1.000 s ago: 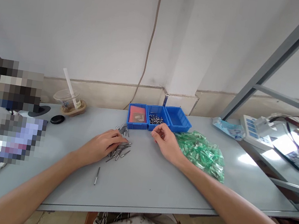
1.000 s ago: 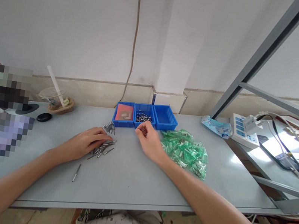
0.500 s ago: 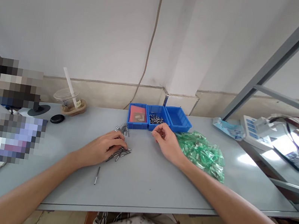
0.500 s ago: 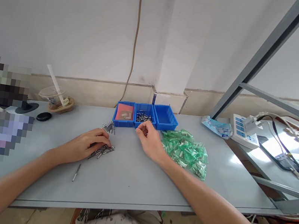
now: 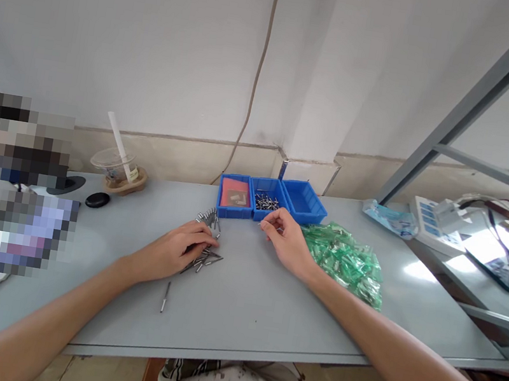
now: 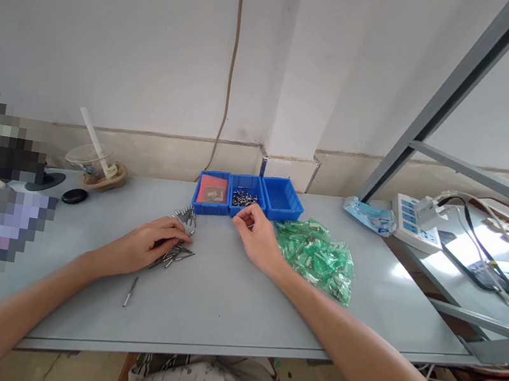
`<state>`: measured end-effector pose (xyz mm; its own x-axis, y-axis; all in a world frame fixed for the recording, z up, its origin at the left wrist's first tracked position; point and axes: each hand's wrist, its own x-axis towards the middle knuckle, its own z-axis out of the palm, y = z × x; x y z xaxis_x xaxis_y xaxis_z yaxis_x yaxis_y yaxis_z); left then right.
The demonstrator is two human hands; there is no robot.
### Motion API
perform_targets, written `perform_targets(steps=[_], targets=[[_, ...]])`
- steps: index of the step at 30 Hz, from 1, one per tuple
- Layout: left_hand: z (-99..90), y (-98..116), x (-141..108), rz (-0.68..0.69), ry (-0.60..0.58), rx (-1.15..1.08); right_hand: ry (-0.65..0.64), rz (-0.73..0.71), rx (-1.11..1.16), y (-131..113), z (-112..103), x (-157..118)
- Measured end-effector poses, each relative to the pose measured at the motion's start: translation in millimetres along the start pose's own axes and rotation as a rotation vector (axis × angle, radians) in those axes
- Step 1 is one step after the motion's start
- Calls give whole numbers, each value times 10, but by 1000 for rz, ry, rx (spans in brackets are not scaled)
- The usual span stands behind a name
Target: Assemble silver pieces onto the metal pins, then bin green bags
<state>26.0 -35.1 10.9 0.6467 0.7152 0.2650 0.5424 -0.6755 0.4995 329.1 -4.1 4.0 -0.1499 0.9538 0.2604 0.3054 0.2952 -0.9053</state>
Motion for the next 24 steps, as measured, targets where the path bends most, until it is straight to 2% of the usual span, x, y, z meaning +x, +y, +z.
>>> perform_targets(steps=[11,20,24], targets=[[-9,-189,-22,17,31,113,2,-13,-1,22,-4,10],[-173,-191,-54,-84,-6,129,1,-10,-1,4,-10,-5],[-199,-253,-66,-103,23,195,-8,-5,1,-11,-10,-7]])
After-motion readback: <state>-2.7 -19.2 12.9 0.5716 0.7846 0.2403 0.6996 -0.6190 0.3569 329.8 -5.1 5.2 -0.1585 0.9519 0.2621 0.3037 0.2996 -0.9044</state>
